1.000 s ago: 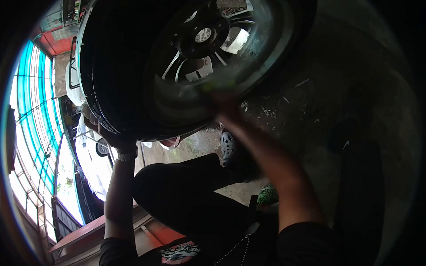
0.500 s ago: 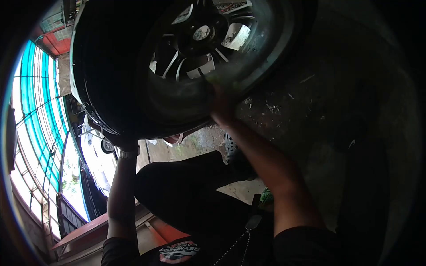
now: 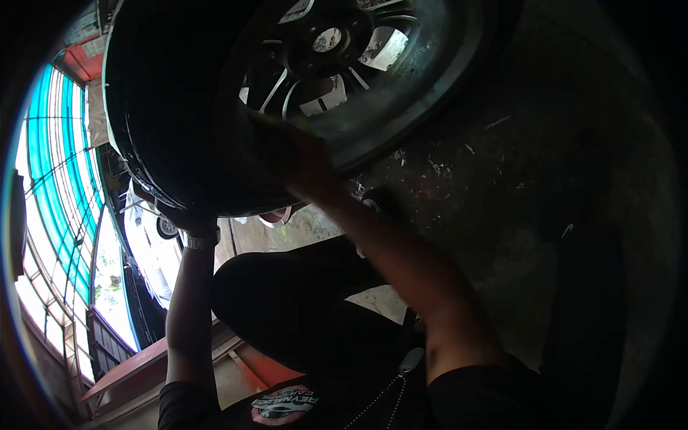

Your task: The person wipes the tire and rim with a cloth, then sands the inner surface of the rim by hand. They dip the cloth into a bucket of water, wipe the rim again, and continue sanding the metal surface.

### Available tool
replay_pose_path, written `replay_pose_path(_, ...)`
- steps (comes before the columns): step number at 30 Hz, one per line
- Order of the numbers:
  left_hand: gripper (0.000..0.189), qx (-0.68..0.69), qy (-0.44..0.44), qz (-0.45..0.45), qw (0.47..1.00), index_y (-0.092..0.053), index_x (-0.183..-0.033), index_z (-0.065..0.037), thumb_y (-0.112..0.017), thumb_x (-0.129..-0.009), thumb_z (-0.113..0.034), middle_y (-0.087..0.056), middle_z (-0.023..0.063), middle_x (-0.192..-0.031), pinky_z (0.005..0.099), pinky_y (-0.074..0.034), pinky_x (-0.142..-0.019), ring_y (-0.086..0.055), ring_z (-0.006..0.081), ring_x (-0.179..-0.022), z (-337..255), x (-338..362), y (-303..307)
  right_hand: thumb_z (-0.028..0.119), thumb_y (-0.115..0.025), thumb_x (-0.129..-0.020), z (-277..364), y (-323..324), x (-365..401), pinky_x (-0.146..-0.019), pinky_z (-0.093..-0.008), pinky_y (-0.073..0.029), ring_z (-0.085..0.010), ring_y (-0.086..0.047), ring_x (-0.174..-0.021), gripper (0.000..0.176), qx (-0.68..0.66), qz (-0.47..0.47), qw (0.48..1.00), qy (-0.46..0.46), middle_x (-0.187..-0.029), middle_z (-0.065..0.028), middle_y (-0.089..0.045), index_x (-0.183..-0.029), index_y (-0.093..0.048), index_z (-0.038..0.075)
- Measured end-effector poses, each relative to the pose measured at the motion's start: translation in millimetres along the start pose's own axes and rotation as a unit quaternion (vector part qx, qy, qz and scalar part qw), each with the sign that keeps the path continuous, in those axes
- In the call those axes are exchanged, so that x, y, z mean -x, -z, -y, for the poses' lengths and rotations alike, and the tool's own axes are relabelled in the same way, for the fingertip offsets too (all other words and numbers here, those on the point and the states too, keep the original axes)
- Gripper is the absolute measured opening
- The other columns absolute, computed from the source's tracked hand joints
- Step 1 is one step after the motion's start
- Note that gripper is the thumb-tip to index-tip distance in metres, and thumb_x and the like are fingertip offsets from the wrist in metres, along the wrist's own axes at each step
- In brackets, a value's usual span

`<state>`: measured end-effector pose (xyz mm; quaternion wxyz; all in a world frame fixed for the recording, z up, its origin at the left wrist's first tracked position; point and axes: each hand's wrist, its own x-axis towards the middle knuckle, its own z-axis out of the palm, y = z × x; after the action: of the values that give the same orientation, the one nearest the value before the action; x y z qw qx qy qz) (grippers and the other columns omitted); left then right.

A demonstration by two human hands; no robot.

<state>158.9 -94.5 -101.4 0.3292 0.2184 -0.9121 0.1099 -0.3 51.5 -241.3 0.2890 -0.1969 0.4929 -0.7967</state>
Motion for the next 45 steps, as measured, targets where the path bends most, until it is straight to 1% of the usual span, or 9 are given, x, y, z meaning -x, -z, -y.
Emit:
replay_pose_path(6,0.059,0.017,0.015,0.022,0.999,-0.063,-0.124,0.003,-0.075,-0.086,-0.040,-0.066,0.0154,-0.117,0.0418,-0.050,-0.096,-0.062,0.0264,-0.114,-10,-5,2,0.011,-0.054,-0.100,24,1,3,-0.092,-0.0381,-0.055,-0.0285,-0.072,-0.104,0.029,-0.019,-0.036,0.998,-0.038,-0.104,-0.0206,-0.073,-0.125,-0.066,0.003)
replay_pose_path(15,0.049,0.087,0.077,-0.026,0.993,-0.061,-0.130,0.000,-0.064,-0.094,-0.033,-0.034,0.0180,-0.150,0.0444,-0.038,-0.114,-0.039,0.0296,-0.141,21,-5,-7,0.016,-0.067,-0.094,13,-5,-2,-0.090,-0.0383,-0.054,-0.0248,-0.072,-0.100,0.040,-0.002,0.001,0.998,-0.068,-0.110,-0.0161,-0.074,-0.131,-0.064,0.003)
replay_pose_path(19,0.052,-0.002,0.012,0.016,1.000,-0.061,-0.127,0.002,-0.068,-0.092,-0.035,-0.037,0.0160,-0.148,0.0402,-0.040,-0.111,-0.049,0.0272,-0.131,-11,-10,2,0.020,-0.059,-0.100,-43,18,5,-0.092,-0.0394,-0.052,-0.0319,-0.071,-0.103,0.036,0.092,0.006,0.988,0.124,-0.110,-0.0231,-0.072,-0.130,-0.063,0.002)
replay_pose_path(22,0.059,-0.024,0.035,0.037,0.998,-0.061,-0.126,0.005,-0.071,-0.089,-0.040,-0.039,0.0149,-0.147,0.0388,-0.043,-0.108,-0.059,0.0274,-0.119,4,-1,3,0.019,-0.061,-0.098,-52,43,-7,-0.095,-0.0416,-0.051,-0.0376,-0.068,-0.111,0.035,0.048,0.021,0.995,-0.080,-0.113,-0.0262,-0.069,-0.129,-0.064,0.002)
replay_pose_path(25,0.057,0.014,0.049,0.018,0.999,-0.063,-0.124,0.005,-0.068,-0.091,-0.041,-0.040,0.0147,-0.147,0.0386,-0.043,-0.108,-0.058,0.0265,-0.121,4,4,-1,0.018,-0.062,-0.096,28,-8,32,-0.096,-0.0444,-0.051,-0.0410,-0.066,-0.112,0.034,0.018,-0.055,0.998,-0.035,-0.113,-0.0263,-0.070,-0.126,-0.065,0.002)
replay_pose_path(34,0.062,0.175,0.191,0.010,0.966,-0.026,-0.154,-0.004,-0.046,-0.101,-0.030,-0.032,0.0178,-0.154,0.0429,-0.035,-0.117,-0.034,0.0268,-0.145,32,12,-4,0.013,-0.061,-0.097,0,-19,35,-0.101,-0.0466,-0.047,-0.0323,-0.069,-0.106,0.030,0.058,-0.083,0.995,-0.020,-0.109,-0.0187,-0.072,-0.123,-0.066,0.002)
replay_pose_path(41,0.071,-0.172,-0.062,0.049,0.982,-0.031,-0.154,-0.003,-0.044,-0.101,-0.049,-0.027,0.0210,-0.160,0.0486,-0.031,-0.120,-0.031,0.0325,-0.148,44,16,10,0.021,-0.056,-0.098,-89,74,10,-0.096,-0.0488,-0.048,-0.0350,-0.066,-0.107,0.030,0.308,-0.022,0.942,0.130,-0.113,-0.0174,-0.070,-0.122,-0.068,0.008)
replay_pose_path(43,0.080,-0.239,-0.090,0.053,0.966,-0.032,-0.154,-0.002,-0.047,-0.098,-0.057,-0.022,0.0218,-0.163,0.0497,-0.031,-0.120,-0.030,0.0338,-0.150,43,20,10,0.016,-0.054,-0.099,-65,12,29,-0.099,-0.0456,-0.048,-0.0366,-0.065,-0.111,0.030,0.127,-0.028,0.983,-0.133,-0.114,-0.0216,-0.068,-0.125,-0.065,0.006)
replay_pose_path(45,0.089,-0.218,-0.053,0.041,0.974,-0.031,-0.154,-0.002,-0.050,-0.094,-0.064,-0.018,0.0225,-0.165,0.0503,-0.031,-0.120,-0.028,0.0352,-0.151,59,26,3,0.012,-0.056,-0.097,4,-34,40,-0.103,-0.0481,-0.045,-0.0385,-0.061,-0.119,0.033,0.012,-0.124,0.992,0.037,-0.118,-0.0209,-0.067,-0.128,-0.063,0.004)
